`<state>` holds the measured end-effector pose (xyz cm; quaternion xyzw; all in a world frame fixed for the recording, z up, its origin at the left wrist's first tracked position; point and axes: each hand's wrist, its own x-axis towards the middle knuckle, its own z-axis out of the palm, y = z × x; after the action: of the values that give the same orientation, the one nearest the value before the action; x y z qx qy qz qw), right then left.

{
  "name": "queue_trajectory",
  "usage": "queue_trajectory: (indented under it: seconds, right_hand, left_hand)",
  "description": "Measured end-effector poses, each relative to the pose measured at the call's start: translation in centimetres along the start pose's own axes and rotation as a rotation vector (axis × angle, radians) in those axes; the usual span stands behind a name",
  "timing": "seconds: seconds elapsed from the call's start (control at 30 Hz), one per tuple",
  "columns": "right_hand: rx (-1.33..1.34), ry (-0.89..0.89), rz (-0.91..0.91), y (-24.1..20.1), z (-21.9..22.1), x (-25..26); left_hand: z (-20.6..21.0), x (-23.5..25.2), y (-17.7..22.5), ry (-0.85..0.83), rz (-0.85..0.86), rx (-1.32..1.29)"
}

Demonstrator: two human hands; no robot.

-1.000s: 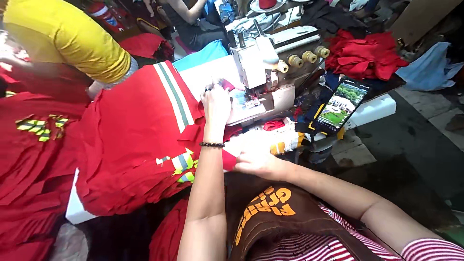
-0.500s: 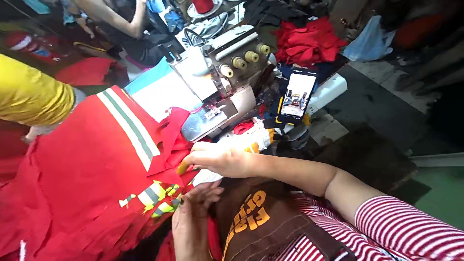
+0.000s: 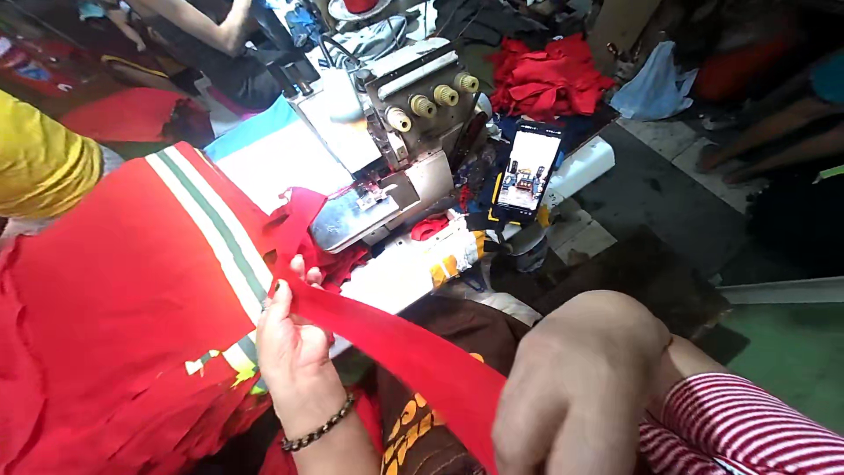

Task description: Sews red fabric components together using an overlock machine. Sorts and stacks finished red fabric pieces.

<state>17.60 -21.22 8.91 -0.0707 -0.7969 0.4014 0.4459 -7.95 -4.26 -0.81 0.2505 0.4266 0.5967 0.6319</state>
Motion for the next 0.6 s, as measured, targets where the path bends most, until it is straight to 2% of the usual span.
queue_trajectory:
  seconds: [0.17, 0.33, 0.47, 0.6]
  right_hand:
    - [0.058, -0.019, 0.04, 0.6, -1.0, -0.6]
    - [-0.078, -0.127, 0.167, 1.9, -1.3, -1.3]
    - [-0.134, -0.128, 0.211, 1.9, -2.0, -1.9]
    - [-0.195, -0.005, 0.177, 4.2, -2.2, -1.6]
  left_hand:
    - [-0.6, 0.4, -0.1, 0.157, 0.203, 0.073]
    - [-1.3, 0.6, 0.5, 0.267, 0.377, 0.174]
    - [-2.1, 0.7, 1.9, 0.255, 0.425, 0.154]
    - [-0.3, -0.9, 1.6, 0.184, 0.473, 0.214]
